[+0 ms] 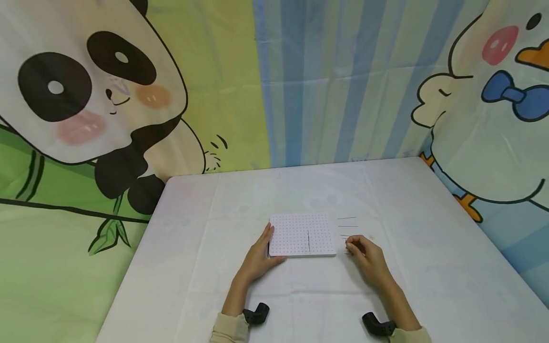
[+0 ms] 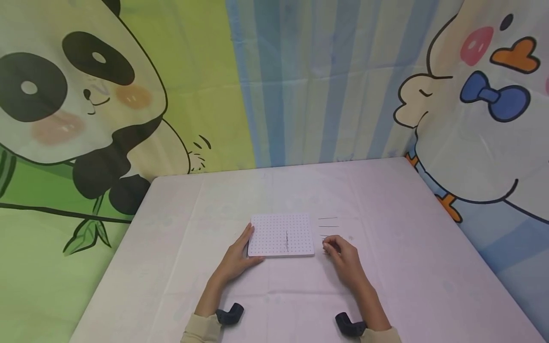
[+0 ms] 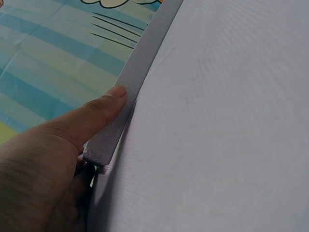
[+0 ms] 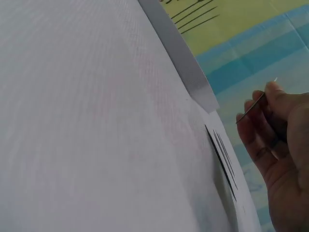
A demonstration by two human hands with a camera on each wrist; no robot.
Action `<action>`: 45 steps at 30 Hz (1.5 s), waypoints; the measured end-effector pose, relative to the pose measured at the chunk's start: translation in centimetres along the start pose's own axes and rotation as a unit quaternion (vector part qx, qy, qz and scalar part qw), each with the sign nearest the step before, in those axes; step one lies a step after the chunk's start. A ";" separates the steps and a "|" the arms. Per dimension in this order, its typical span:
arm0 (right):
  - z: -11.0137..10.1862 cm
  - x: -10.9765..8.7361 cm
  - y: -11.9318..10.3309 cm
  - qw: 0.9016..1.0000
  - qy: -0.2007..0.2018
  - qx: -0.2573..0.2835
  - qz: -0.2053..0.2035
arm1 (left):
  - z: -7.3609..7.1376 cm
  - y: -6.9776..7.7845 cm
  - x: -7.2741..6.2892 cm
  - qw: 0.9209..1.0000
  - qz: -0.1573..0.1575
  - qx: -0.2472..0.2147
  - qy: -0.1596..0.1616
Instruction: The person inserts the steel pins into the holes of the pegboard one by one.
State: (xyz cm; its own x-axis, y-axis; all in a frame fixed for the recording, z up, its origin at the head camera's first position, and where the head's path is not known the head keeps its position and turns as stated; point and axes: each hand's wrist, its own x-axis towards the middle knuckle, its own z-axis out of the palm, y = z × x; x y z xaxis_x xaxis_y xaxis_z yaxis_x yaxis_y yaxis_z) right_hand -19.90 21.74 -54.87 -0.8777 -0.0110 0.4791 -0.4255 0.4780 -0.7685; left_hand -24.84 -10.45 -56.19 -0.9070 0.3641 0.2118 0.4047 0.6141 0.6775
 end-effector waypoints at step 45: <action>7.7 5.4 -3.5 0.994 -0.022 0.045 -0.097 | 0.1 -0.1 0.0 1.000 -0.011 -0.007 -0.005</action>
State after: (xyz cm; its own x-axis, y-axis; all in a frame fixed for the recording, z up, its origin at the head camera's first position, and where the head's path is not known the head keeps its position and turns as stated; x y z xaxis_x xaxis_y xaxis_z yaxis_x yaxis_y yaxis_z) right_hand -24.81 13.23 -52.83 -0.7854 -0.1335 0.6045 -0.6035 0.3826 -0.6996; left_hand -24.85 -10.48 -56.35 -0.9147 0.3566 0.1900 0.3825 0.6126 0.6917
